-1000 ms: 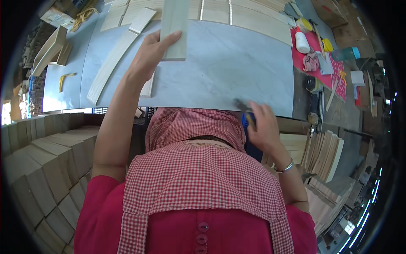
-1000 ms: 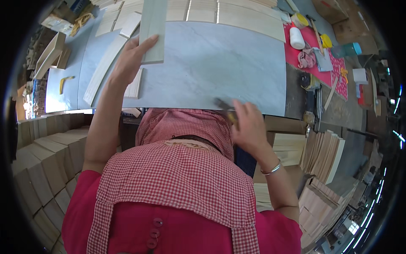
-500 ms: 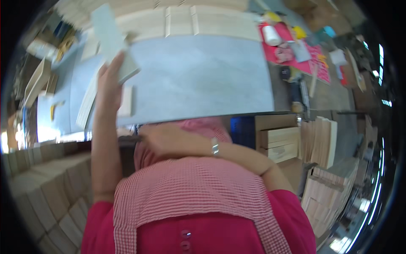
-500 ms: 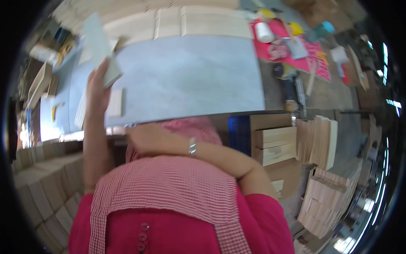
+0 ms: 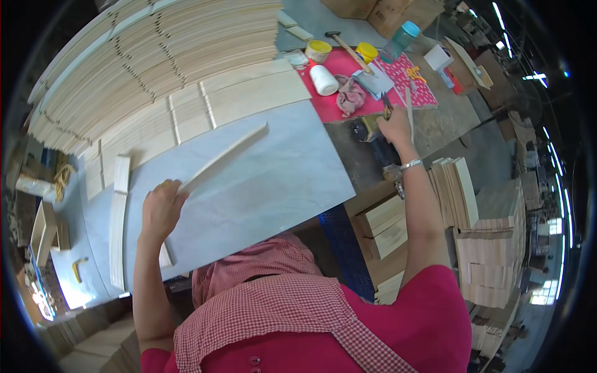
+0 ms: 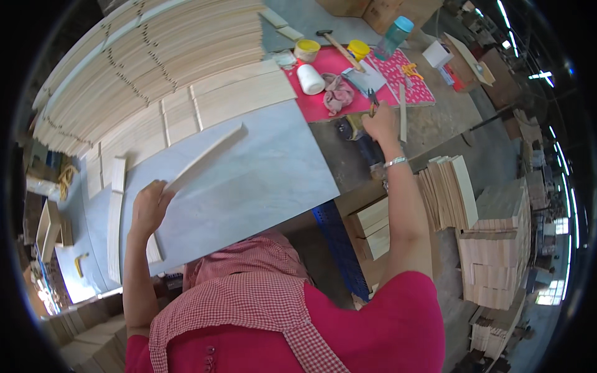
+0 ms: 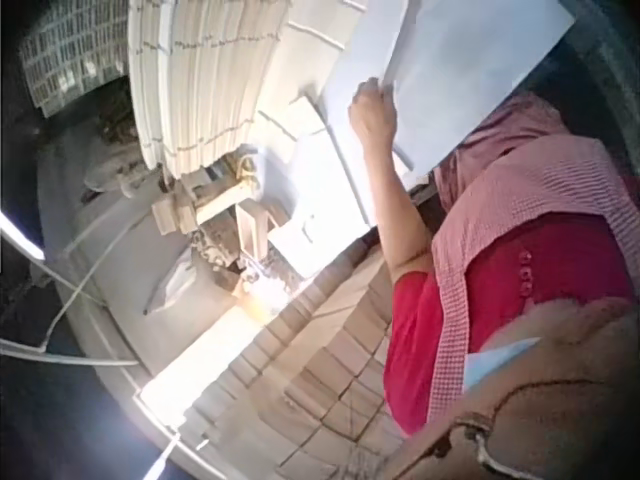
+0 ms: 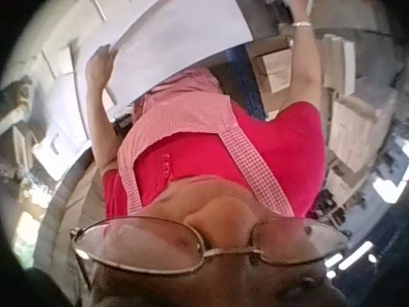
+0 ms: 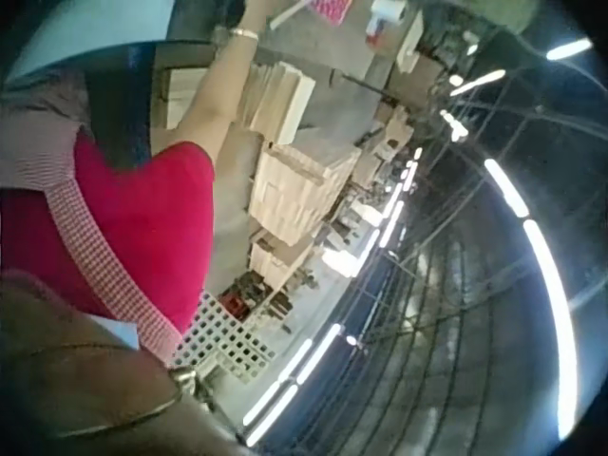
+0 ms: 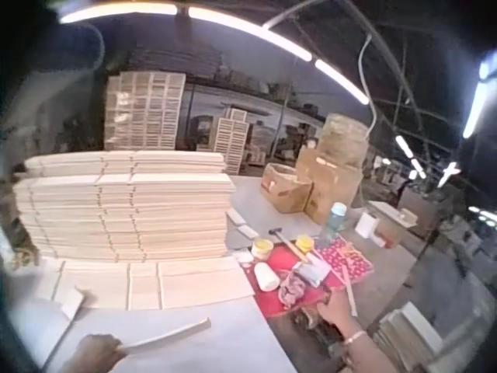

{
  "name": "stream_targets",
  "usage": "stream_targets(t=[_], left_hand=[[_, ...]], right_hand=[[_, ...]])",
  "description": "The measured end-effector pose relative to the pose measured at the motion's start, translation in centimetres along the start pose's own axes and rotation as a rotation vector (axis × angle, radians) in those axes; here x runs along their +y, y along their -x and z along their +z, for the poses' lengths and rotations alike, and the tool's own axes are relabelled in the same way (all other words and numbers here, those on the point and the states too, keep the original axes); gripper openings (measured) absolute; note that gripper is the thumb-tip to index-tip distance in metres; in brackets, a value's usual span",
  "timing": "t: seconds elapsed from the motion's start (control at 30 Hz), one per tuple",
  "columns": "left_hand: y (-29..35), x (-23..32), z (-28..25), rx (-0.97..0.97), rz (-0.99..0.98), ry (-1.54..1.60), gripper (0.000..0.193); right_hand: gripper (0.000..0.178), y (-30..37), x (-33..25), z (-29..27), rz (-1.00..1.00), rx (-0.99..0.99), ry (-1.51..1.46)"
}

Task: The person assembles small wooden boxes by applying glue to the edges of pre-cut wooden pieces and securing them with a pneumatic nail gun. They handle multiple components, aligning them to form rectangular frames and then attaching the base panels to complete the boxes.

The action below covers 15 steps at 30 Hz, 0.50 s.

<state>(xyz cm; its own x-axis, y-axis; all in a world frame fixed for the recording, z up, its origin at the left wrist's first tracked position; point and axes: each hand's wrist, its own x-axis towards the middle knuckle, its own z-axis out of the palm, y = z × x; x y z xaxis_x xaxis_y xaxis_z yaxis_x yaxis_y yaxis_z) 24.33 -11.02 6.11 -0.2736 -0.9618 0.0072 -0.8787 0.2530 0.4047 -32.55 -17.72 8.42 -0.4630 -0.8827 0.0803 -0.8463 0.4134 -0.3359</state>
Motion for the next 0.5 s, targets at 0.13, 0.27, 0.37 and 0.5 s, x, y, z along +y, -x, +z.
stream_targets(t=[0.13,0.27,0.37,0.5], left_hand=[[-1.5,-0.2,-0.4,-0.061,0.027,-0.103,0.018],[-1.6,-0.9,-0.4,-0.085,-0.005,-0.123,0.017],[-1.8,-0.9,0.0,-0.086,0.001,-0.159,0.016],[-0.9,-1.3,0.5,-0.069,-0.054,-0.172,0.016]], right_hand=[[0.051,-7.4,7.1,2.0,0.109,0.089,0.177],[0.049,-12.5,11.0,4.8,0.131,0.066,0.18],[0.069,-13.5,15.8,5.3,-0.276,0.355,0.218],[0.04,-11.5,2.8,6.5,-0.519,0.482,-0.016]])
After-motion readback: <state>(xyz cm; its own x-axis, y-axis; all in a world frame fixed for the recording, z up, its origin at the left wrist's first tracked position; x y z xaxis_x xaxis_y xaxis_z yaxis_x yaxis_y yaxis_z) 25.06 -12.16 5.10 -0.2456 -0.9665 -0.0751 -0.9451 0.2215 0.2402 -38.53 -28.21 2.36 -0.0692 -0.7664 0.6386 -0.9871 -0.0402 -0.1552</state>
